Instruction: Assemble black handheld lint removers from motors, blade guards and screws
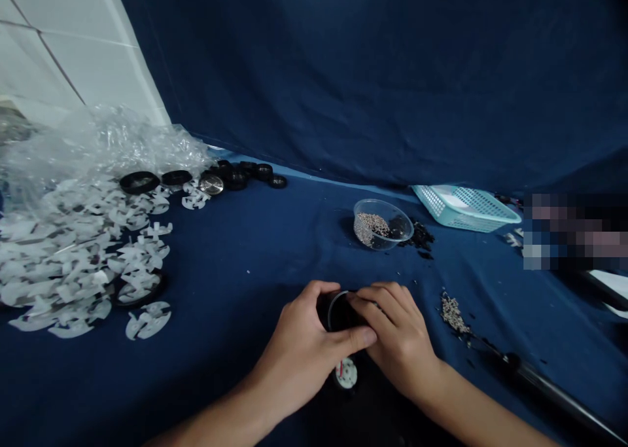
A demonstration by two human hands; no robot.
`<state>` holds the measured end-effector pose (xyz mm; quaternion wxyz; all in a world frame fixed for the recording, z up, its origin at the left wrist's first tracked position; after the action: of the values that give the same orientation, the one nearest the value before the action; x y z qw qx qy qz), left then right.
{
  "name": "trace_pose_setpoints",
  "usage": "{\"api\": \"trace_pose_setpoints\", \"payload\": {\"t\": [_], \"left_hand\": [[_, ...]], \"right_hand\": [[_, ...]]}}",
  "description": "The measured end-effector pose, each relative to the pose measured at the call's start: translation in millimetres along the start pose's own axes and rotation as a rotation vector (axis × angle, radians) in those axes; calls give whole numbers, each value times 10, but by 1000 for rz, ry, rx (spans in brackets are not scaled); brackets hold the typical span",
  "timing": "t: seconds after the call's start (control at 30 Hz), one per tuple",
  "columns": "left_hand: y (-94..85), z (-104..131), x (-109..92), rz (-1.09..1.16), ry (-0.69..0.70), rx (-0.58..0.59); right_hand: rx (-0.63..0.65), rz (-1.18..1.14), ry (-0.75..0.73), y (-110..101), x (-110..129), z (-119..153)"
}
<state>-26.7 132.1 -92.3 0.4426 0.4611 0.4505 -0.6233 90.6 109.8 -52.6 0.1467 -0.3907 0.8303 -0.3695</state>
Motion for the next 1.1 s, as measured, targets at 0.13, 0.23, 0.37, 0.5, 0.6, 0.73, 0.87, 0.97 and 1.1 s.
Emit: {"api": "trace_pose_setpoints", "payload": {"t": [0.13,0.23,0.37,0.5,0.6,0.73,0.87,0.97,1.1], "left_hand": [[-25,-16,45,25,-11,1],[-26,-37,59,50,-27,15],[-20,-45,27,69,-31,33],[-45,-25,-20,3,-9,6],[-59,-3,-32,-17,11,-8],[-60,4,-13,-25,13,-4],[-54,2,1,7,25,5],[-53,3,-4,10,48,11],[-52,3,-17,7,47,12]], "right_hand": [[-53,27,104,-65,-37,32],[-64,-9,150,-99,-51,26],[-88,-55,165,-135,-69,12],[-139,-102,176,-191,-64,11],[-176,-140,156,-234,-32,-2],[-211,-169,150,-265,-35,-24],[-179,-193,127,-249,-40,-27],[-177,-206,103,-262,-27,-13],[-195,-220,81,-283,-13,-9]]}}
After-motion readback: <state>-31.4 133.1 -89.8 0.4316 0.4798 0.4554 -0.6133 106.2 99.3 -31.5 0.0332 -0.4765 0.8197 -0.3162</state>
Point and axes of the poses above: each hand's wrist, its own z-axis away from the middle knuckle, its own y-axis out of the palm, x = y × z, the point moved 8 cm from there along -z, towards the middle knuckle, and after that the axes turned 2 degrees about -y, right-handed, at the moved point
